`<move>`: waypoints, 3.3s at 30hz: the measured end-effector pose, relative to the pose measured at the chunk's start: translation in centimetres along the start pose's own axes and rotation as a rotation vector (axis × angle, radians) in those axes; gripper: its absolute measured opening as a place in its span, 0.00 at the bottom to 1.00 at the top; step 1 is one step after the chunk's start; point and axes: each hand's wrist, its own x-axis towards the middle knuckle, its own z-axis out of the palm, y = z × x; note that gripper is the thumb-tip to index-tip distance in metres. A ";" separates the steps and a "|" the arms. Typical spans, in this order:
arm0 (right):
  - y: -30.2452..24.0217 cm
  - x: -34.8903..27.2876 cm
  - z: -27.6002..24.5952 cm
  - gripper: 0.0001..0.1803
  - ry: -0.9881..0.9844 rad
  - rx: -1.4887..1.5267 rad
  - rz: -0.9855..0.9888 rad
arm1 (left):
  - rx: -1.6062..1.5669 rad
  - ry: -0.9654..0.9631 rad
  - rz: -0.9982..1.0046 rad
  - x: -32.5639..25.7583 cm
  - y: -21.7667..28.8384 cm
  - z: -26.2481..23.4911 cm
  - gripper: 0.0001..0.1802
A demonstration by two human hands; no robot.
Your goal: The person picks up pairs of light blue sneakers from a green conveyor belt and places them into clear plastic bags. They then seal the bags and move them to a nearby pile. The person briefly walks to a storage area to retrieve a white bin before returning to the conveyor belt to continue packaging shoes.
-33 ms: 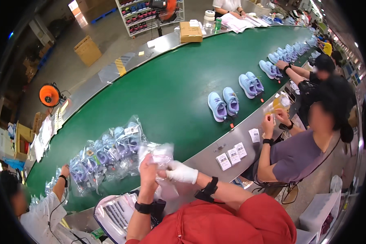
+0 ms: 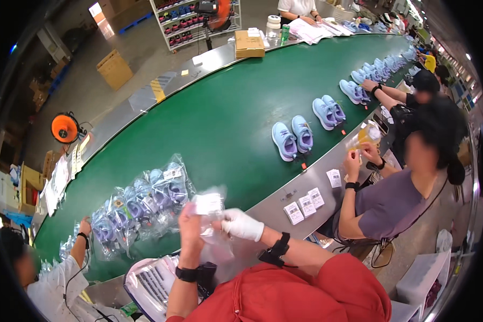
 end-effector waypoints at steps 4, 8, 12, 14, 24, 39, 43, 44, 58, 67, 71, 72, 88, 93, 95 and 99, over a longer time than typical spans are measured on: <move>-2.8 -3.0 -5.6 0.08 0.441 -0.812 0.043 | -0.010 0.017 0.133 -0.5 2.6 -1.9 0.08; -4.6 -5.0 -2.7 0.09 0.875 -1.260 -0.522 | 0.132 0.083 0.258 -1.2 2.2 -0.2 0.05; -4.0 -6.0 -0.2 0.14 0.454 -1.338 -0.678 | 0.266 -0.044 0.303 -2.1 1.1 3.1 0.06; -1.7 -5.1 -0.6 0.15 0.283 -1.329 -0.589 | 0.581 -0.244 0.309 -6.1 2.8 8.0 0.06; -2.7 -2.2 -1.2 0.15 -0.044 -1.546 -0.016 | 0.764 -0.091 0.448 -3.5 4.4 5.4 0.09; 1.9 -1.5 -28.6 0.28 0.865 -1.676 0.349 | 0.581 0.053 0.116 3.1 1.1 8.2 0.02; 2.1 -1.0 -29.9 0.22 0.852 -1.549 0.230 | 0.574 0.080 0.069 3.5 1.0 7.8 0.02; 1.3 -1.5 -31.0 0.22 0.809 -1.494 0.236 | 0.554 0.083 0.080 3.5 1.2 8.1 0.02; -7.6 -11.3 -14.0 0.42 0.125 0.458 -0.464 | 0.141 0.098 0.067 2.1 1.8 5.5 0.07; -5.8 -9.7 -4.4 0.18 0.155 -1.311 -0.350 | 0.844 -0.238 0.481 -4.3 -0.3 11.0 0.07; -5.5 -10.0 -1.4 0.12 0.009 -1.697 -0.555 | 0.889 -0.189 0.569 -0.6 2.0 12.8 0.06; -6.0 -10.1 -0.5 0.12 -0.058 -1.768 -0.552 | 0.856 -0.190 0.523 0.5 2.7 12.7 0.06; -2.6 -4.4 -4.3 0.14 0.214 -1.234 -0.030 | 1.064 -0.394 0.542 -10.3 -3.0 8.9 0.15; -2.2 -1.8 -5.2 0.16 0.355 -1.204 -0.241 | 0.763 -0.349 0.237 -5.8 2.0 11.6 0.10; -2.9 1.7 -5.3 0.17 0.376 -1.177 -0.347 | 0.693 -0.226 0.144 -4.2 5.3 11.6 0.08; -2.0 8.8 -4.5 0.20 0.341 -1.145 -0.479 | 0.828 -0.222 0.280 -2.3 4.8 9.1 0.05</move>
